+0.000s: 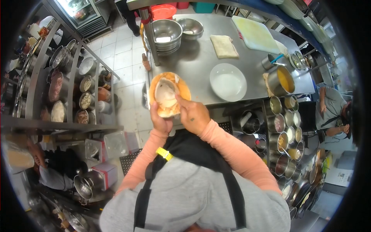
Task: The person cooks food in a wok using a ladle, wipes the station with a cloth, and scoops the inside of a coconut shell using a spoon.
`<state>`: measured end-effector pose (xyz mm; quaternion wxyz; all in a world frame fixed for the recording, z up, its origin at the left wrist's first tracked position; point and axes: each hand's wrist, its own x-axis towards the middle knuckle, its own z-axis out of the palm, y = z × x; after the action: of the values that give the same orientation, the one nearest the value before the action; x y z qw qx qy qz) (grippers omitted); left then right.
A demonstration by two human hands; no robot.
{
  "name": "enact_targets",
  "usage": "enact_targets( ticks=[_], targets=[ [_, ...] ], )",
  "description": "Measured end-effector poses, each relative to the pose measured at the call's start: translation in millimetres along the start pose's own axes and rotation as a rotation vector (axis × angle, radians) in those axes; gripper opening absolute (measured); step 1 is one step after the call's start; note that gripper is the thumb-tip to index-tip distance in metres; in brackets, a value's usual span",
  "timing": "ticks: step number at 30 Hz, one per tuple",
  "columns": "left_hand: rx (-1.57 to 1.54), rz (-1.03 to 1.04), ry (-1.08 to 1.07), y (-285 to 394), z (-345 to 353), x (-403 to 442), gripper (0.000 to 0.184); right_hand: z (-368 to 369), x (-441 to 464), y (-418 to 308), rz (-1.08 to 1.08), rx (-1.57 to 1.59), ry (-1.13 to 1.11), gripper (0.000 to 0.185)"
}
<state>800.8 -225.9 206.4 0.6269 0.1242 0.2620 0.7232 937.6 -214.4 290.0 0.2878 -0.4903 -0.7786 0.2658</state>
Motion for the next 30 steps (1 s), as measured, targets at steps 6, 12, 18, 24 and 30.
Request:
enact_targets(
  ticks=[6, 12, 18, 24, 30],
  targets=[
    [0.005, -0.031, -0.008, 4, 6, -3, 0.058, 1, -7, 2, -0.068, -0.045, 0.010, 0.038],
    [0.008, -0.045, -0.013, 8, 0, -1, 0.058, -9, -23, -8, -0.083, -0.169, -0.155, 0.038],
    [0.071, 0.076, -0.085, 1, -6, 5, 0.057, -34, -5, -2, -0.014, -0.005, -0.012, 0.034],
    [0.224, 0.257, -0.091, -5, 0, 7, 0.063, -34, 5, 0, 0.016, 0.157, 0.066, 0.033],
    [0.383, 0.345, -0.066, -8, -5, 7, 0.068, -34, 4, -7, 0.009, 0.107, 0.031, 0.034]
  ],
)
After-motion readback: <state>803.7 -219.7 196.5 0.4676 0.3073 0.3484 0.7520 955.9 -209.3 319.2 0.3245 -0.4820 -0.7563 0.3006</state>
